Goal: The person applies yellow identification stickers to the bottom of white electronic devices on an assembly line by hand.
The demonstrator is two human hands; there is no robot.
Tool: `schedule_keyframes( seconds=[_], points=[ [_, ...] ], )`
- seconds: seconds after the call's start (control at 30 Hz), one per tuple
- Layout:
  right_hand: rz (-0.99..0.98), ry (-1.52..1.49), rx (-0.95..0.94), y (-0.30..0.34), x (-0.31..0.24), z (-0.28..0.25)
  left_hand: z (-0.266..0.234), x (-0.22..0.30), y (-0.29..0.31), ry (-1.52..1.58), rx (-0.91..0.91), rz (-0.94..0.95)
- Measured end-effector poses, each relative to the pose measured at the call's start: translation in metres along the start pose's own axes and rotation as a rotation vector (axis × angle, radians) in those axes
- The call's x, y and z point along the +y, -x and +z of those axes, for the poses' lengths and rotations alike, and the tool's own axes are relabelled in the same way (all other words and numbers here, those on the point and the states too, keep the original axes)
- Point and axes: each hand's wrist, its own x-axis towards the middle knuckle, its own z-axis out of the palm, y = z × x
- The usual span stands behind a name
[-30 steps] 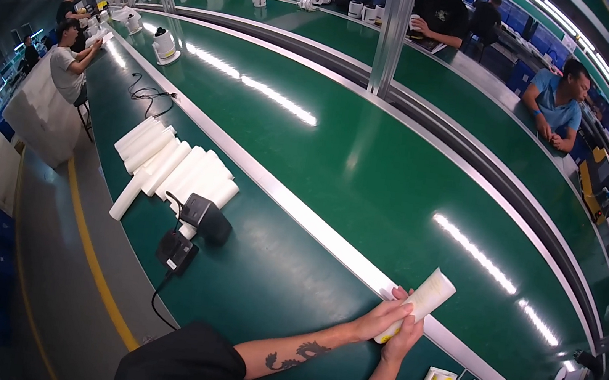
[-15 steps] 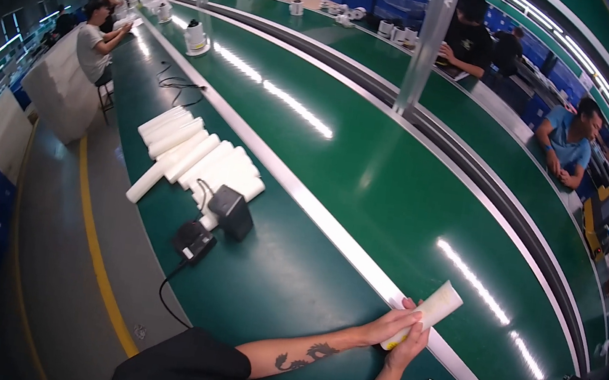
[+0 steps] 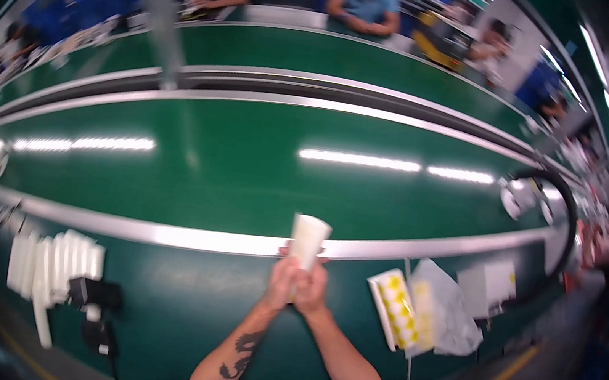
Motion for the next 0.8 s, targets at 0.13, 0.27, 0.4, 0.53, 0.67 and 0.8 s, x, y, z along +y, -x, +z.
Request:
schedule_keyframes(
  seconds=[0.13,0.27,0.4,0.53,0.67,0.8],
  points=[
    [0.001,0.098,0.038,-0.001,-0.016,-0.005,0.007,-0.009,0.000,0.177,-0.044,-0.052],
    [0.069,-0.014,0.026,-0.003,-0.024,-0.010,0.012,-0.013,-0.002,0.258,-0.009,-0.078],
    [0.089,0.004,0.004,-0.003,-0.024,-0.008,0.007,-0.013,0.000,0.296,0.038,-0.142],
    [0.112,-0.026,0.013,-0.004,-0.025,-0.002,0.003,-0.009,0.001,0.281,0.048,-0.158],
    [0.113,-0.032,0.012,-0.006,-0.024,-0.004,0.004,-0.008,0.000,0.259,0.046,-0.160],
    [0.107,-0.024,0.016,-0.006,-0.022,-0.007,0.011,0.001,-0.002,0.289,0.043,-0.172]
  ],
)
